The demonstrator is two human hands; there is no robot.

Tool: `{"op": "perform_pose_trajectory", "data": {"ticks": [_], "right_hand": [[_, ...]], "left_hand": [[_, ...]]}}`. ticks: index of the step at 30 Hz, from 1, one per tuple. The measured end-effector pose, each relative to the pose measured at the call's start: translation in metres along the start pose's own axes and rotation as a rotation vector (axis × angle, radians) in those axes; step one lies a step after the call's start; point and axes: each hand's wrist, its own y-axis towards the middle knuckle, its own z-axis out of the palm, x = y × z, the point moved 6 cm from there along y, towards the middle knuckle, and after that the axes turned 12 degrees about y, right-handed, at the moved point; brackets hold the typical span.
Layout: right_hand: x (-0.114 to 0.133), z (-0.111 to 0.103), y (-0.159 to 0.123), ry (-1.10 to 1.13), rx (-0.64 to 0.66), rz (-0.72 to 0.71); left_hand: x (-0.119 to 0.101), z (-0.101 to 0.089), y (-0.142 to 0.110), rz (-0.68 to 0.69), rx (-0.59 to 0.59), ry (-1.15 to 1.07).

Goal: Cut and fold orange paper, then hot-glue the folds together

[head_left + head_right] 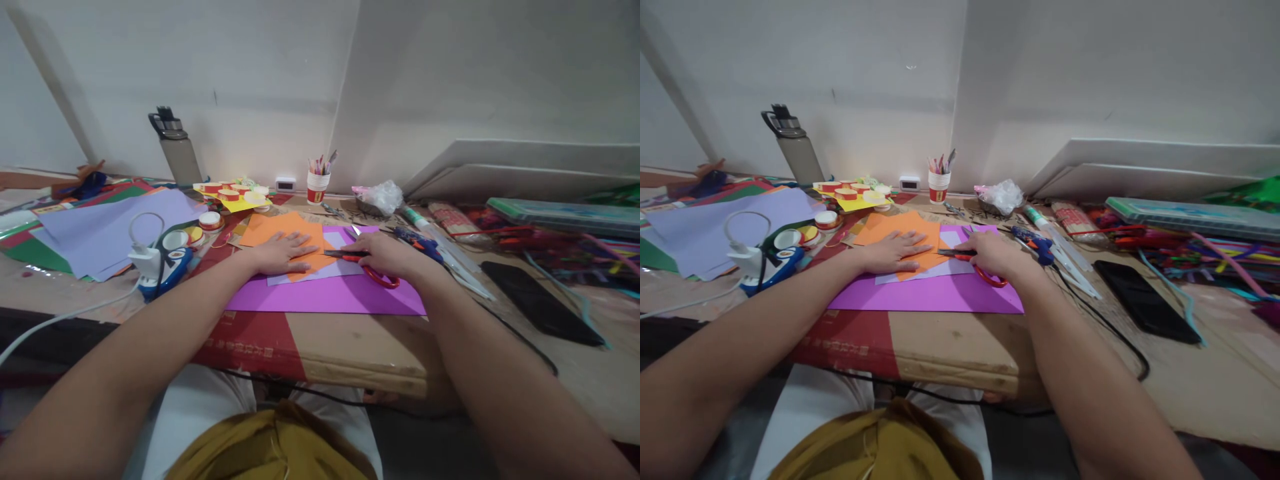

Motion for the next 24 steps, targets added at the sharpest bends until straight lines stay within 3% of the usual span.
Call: {"op": "perform_pose_trajectory", "data": {"ticks": [24], "right_hand": [[0.014, 0.0, -0.004, 0.016, 0.046, 0.01]], "left_hand": [[0.002, 0.002, 0.001, -0.021, -0.014, -0.025]]}}
